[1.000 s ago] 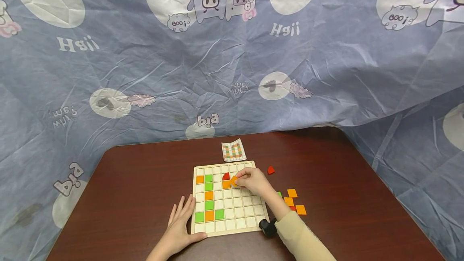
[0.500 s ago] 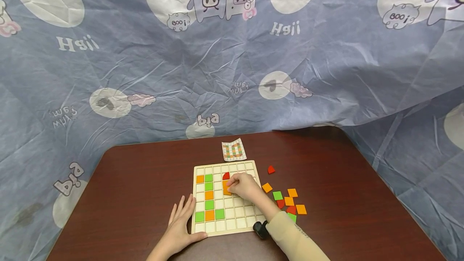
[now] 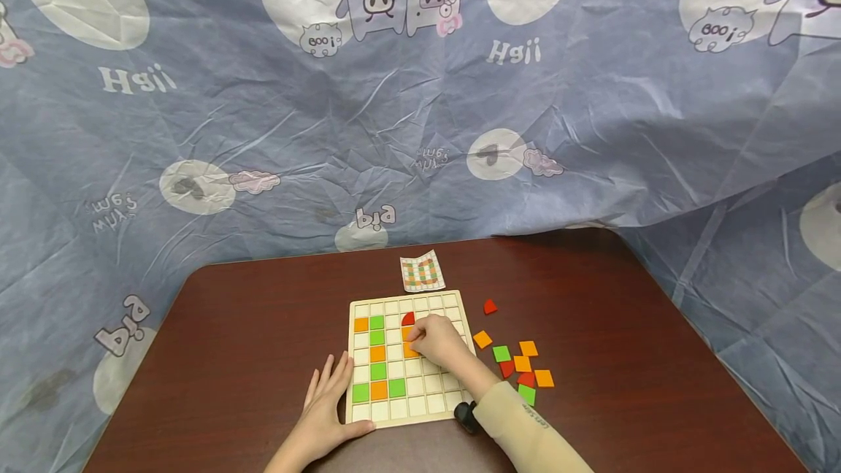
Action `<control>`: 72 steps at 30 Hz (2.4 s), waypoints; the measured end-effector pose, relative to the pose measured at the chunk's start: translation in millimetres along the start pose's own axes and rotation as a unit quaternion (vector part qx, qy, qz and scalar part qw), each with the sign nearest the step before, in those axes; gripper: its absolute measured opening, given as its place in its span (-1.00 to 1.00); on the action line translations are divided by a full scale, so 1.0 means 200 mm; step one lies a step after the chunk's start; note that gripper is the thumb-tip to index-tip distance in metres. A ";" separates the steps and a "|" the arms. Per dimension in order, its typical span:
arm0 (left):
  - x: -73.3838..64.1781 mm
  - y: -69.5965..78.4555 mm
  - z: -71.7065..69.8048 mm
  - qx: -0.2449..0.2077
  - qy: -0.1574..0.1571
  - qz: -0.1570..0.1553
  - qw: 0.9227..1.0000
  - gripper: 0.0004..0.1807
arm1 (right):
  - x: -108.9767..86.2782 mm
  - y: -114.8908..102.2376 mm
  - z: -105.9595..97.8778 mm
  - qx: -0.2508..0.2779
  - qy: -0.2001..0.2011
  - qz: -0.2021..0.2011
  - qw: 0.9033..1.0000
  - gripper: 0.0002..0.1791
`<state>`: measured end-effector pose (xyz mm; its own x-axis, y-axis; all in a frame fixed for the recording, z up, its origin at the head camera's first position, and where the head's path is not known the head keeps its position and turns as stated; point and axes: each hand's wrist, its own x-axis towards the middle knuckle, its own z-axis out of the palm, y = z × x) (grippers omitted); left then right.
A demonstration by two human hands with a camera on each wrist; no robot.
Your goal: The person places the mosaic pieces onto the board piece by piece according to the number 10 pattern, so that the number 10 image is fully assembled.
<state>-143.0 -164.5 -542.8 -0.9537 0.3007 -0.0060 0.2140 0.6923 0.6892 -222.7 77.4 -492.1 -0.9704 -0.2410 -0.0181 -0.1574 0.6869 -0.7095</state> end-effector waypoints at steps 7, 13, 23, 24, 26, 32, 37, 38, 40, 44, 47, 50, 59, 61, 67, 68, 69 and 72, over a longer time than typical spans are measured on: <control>0.00 0.01 0.00 -0.013 0.002 0.000 1.000 0.28 | 0.00 -0.01 0.02 -0.004 0.011 0.008 1.000 -0.92; 0.00 0.01 0.00 -0.015 0.007 0.005 1.000 0.27 | -0.01 0.01 0.00 0.039 0.004 0.034 0.999 -0.92; 0.00 0.01 -0.01 -0.018 0.001 0.002 1.000 0.29 | -0.02 0.11 -0.19 0.125 0.045 0.098 0.986 -0.91; 0.00 0.01 -0.01 -0.018 0.001 0.002 1.000 0.29 | -0.02 0.12 -0.21 0.132 0.050 0.106 0.984 -0.91; 0.00 0.01 -0.01 -0.016 0.005 0.005 1.000 0.28 | -0.03 0.16 -0.26 0.143 0.058 0.120 0.981 -0.89; 0.00 0.02 -0.01 -0.016 0.004 0.003 1.000 0.28 | -0.09 0.29 -0.38 0.167 0.086 0.148 0.971 -0.84; 0.00 0.01 0.00 -0.017 0.005 0.006 1.000 0.28 | -0.15 0.40 -0.46 0.168 0.105 0.173 0.965 -0.75; 0.00 0.01 0.00 -0.014 0.007 0.008 1.000 0.28 | -0.16 0.41 -0.48 0.170 0.107 0.176 0.964 -0.73; -0.01 0.01 0.00 -0.010 0.013 0.014 1.000 0.27 | -0.19 0.44 -0.50 0.170 0.111 0.186 0.961 -0.70; 0.00 0.01 0.00 -0.015 0.006 0.008 1.000 0.28 | -0.24 0.49 -0.53 0.160 0.117 0.203 0.959 -0.65; 0.00 0.01 0.00 -0.021 -0.006 -0.005 1.000 0.29 | -0.27 0.52 -0.55 0.139 0.118 0.217 0.959 -0.61; 0.00 0.02 -0.01 -0.023 -0.010 -0.009 1.000 0.29 | -0.30 0.55 -0.56 0.121 0.117 0.225 0.960 -0.60; 0.00 0.00 0.00 -0.008 -0.006 -0.013 1.000 0.29 | -0.36 0.58 -0.56 0.052 0.117 0.232 0.964 -0.58; 0.00 0.00 0.00 -0.009 -0.006 -0.013 1.000 0.28 | -0.37 0.58 -0.56 0.039 0.120 0.234 0.964 -0.57; 0.00 0.00 0.00 -0.018 -0.011 -0.019 1.000 0.29 | -0.38 0.55 -0.52 0.011 0.134 0.244 0.961 -0.52; 0.00 0.00 0.00 -0.019 -0.011 -0.019 1.000 0.29 | -0.38 0.54 -0.52 0.007 0.136 0.246 0.960 -0.51; 0.00 0.00 0.00 -0.018 -0.011 -0.018 1.000 0.29 | -0.38 0.54 -0.51 0.004 0.138 0.249 0.959 -0.52; 0.00 0.00 0.00 -0.013 -0.009 -0.015 1.000 0.29 | -0.38 0.53 -0.50 -0.011 0.142 0.250 0.958 -0.55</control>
<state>-143.7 -164.9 -542.1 -0.9557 0.2917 -0.0390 0.1798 0.6836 0.7073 -183.9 237.7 -495.7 -0.9355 0.3164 -0.1575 0.3398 0.6827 -0.6469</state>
